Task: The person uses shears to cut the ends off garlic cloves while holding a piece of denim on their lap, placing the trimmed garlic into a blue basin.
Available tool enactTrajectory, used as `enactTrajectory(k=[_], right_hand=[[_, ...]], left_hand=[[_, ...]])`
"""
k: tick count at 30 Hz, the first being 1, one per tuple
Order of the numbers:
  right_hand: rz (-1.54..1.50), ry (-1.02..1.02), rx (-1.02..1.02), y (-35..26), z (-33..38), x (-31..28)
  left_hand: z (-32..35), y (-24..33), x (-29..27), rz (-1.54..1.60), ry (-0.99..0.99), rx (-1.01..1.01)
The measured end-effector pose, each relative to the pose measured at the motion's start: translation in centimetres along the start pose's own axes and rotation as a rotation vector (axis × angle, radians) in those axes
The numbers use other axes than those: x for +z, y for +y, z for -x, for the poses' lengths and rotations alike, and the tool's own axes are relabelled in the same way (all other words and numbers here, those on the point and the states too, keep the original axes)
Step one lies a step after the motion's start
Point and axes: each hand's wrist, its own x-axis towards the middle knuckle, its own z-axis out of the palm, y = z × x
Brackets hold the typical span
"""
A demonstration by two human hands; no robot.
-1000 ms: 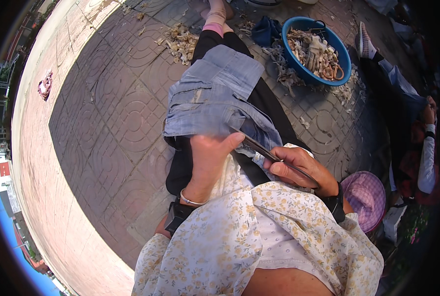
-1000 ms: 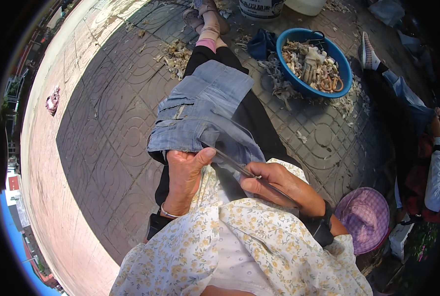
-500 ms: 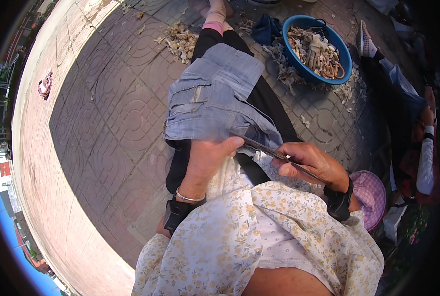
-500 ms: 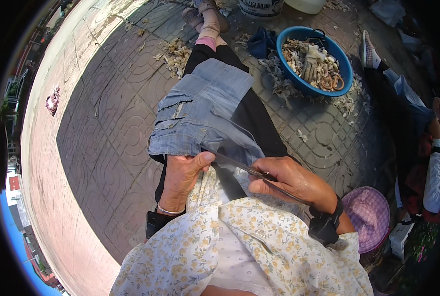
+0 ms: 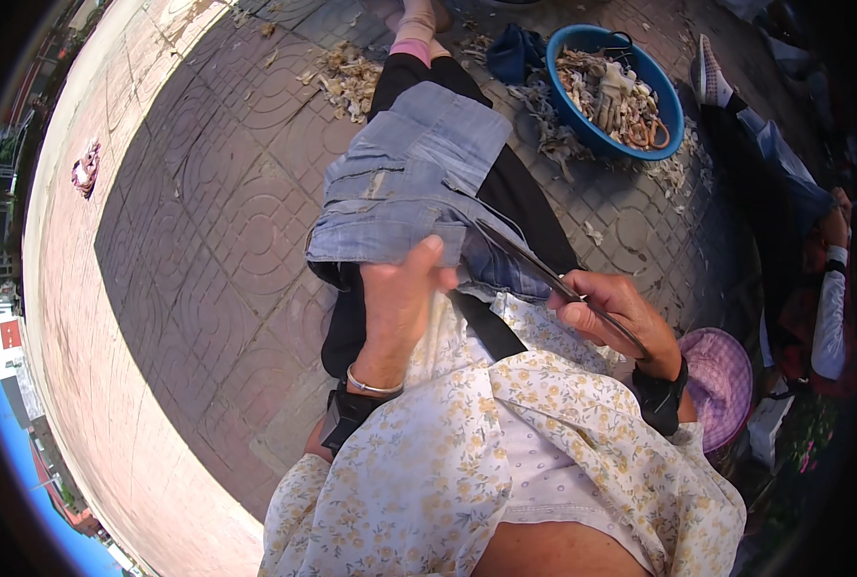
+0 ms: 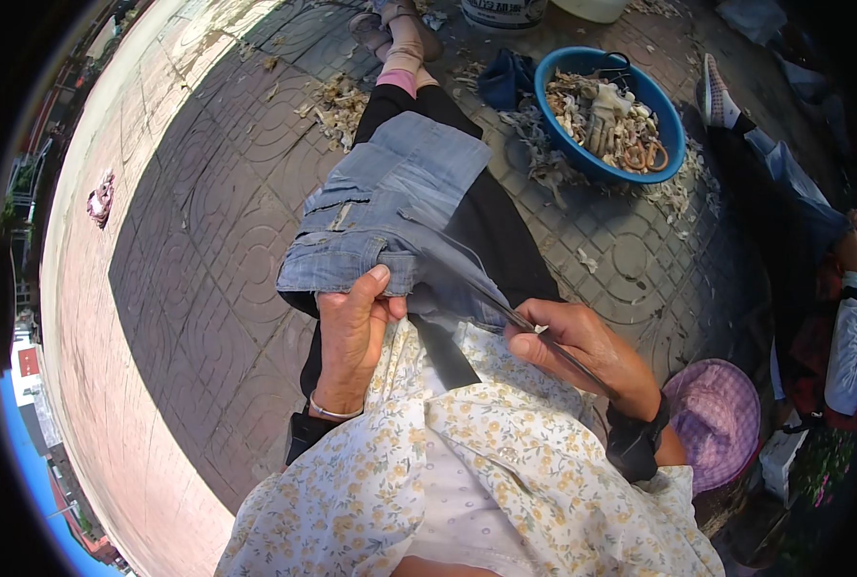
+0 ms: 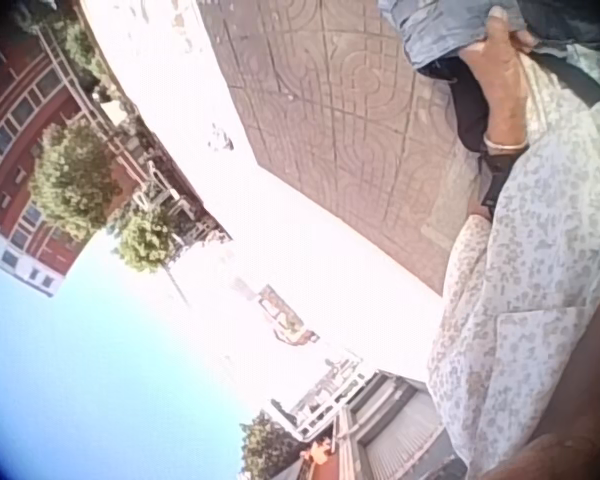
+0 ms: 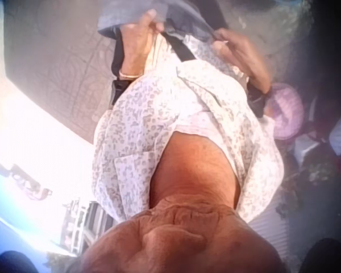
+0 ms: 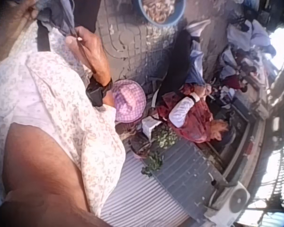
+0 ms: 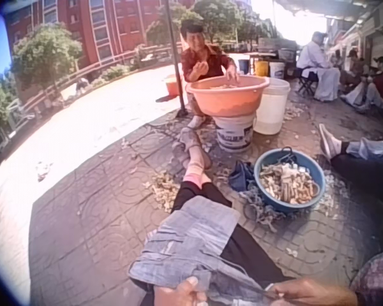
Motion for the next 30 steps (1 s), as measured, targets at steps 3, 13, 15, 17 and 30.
enactTrajectory(k=[3,13,15,17,30], right_hand=[[-0.231,-0.014,0.059,-0.2,-0.2,1.0],[-0.58,-0.159,0.071,0.3,-0.6,2.3],[-0.597,-0.149,0.073,0.1,-0.6,2.4],[-0.599,-0.152,0.075,0.0,-0.6,2.4],[-0.595,-0.167,0.09,0.4,-0.7,2.2]], left_hand=[[0.2,0.4,0.2,0.041,-0.009,-0.003],[0.5,0.0,0.2,0.101,-0.002,-0.071],[0.5,0.0,0.2,0.107,-0.005,-0.07],[0.6,-0.1,0.2,0.1,-0.008,-0.071],[0.4,-0.2,0.0,0.122,0.004,-0.095]])
